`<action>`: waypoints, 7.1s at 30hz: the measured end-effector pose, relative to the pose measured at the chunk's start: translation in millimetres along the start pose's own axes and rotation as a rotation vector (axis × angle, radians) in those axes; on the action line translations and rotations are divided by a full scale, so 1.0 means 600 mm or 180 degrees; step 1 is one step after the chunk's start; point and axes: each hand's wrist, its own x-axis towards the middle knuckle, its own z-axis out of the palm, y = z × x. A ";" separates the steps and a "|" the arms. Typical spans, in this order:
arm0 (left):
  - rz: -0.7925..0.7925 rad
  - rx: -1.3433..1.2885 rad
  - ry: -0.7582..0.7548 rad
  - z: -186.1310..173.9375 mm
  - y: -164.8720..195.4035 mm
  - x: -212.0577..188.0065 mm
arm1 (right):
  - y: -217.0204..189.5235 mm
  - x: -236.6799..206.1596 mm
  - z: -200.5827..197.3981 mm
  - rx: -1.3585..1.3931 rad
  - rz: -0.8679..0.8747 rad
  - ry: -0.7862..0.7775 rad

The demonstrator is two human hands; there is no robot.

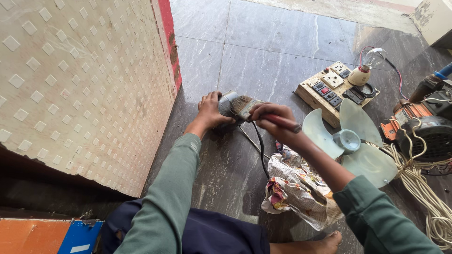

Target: The person cleans a disassembled ceiling fan motor and housing using a brush. They hold the motor and housing parts on the floor and scrub them with a brush to remove dust and debris.

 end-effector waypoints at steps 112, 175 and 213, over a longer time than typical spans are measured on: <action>-0.0230 0.0077 -0.1742 0.046 -0.076 0.020 | -0.087 0.142 -0.049 -0.0020 0.1539 -0.0130; 0.1493 -0.0123 0.0133 0.000 -0.142 -0.004 | -0.072 0.095 -0.025 0.1029 0.1690 0.1106; -0.0364 0.1426 -0.0327 0.029 -0.107 -0.015 | -0.067 0.102 0.078 -0.0336 0.0914 0.0816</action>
